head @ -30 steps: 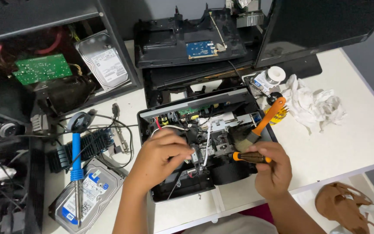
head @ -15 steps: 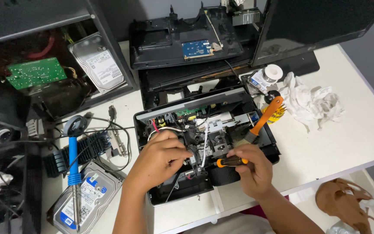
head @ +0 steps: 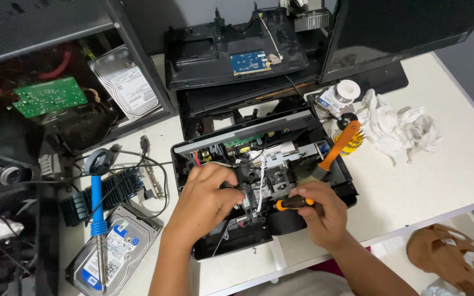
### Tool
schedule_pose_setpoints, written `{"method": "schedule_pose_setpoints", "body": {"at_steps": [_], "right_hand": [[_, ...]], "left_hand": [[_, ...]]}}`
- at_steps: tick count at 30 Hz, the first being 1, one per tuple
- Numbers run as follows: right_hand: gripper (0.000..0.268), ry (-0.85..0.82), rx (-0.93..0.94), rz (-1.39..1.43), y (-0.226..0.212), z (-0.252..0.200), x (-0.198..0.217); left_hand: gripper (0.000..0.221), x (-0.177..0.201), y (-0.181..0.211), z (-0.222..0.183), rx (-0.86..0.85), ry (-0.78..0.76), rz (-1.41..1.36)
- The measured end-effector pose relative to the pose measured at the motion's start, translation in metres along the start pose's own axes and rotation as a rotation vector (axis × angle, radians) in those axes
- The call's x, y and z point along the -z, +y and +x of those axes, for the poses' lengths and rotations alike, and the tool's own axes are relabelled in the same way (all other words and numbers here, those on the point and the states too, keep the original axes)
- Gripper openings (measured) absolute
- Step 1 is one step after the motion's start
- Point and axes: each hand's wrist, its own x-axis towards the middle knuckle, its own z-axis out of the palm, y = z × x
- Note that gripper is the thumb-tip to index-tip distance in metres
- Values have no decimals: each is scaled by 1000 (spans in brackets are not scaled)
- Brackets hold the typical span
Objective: Disassembling and cleaning the internal components of an electronic device using a screwdriver and a brush
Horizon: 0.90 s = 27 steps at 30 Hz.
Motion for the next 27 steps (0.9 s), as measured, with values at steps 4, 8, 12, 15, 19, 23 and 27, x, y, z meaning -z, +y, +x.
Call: {"method": "schedule_pose_setpoints", "body": {"at_steps": [4,8,12,15,19,23,27], "right_hand": [[26,6,-12,-12,-1,0,-1],[28,4,-14,-32,-2,0,-1],[27,11,-19,-8,-2,1,-1],[25,13,-17,5,-4,3,-2],[22,13,-10,-7,-3,1,-2],[21,12,-12,-8,-4,2,-2],[23,11,-10,-22,-3,1,-2]], "left_hand": [[14,-1,1,0,43,10,30],[17,2,3,3,41,22,24],[16,1,0,4,52,-6,-9],[14,1,-1,6,66,-38,-24],[9,-2,-3,6,105,-36,14],[6,-4,-6,5,83,-19,26],[11,0,-3,5,56,-17,24]]}}
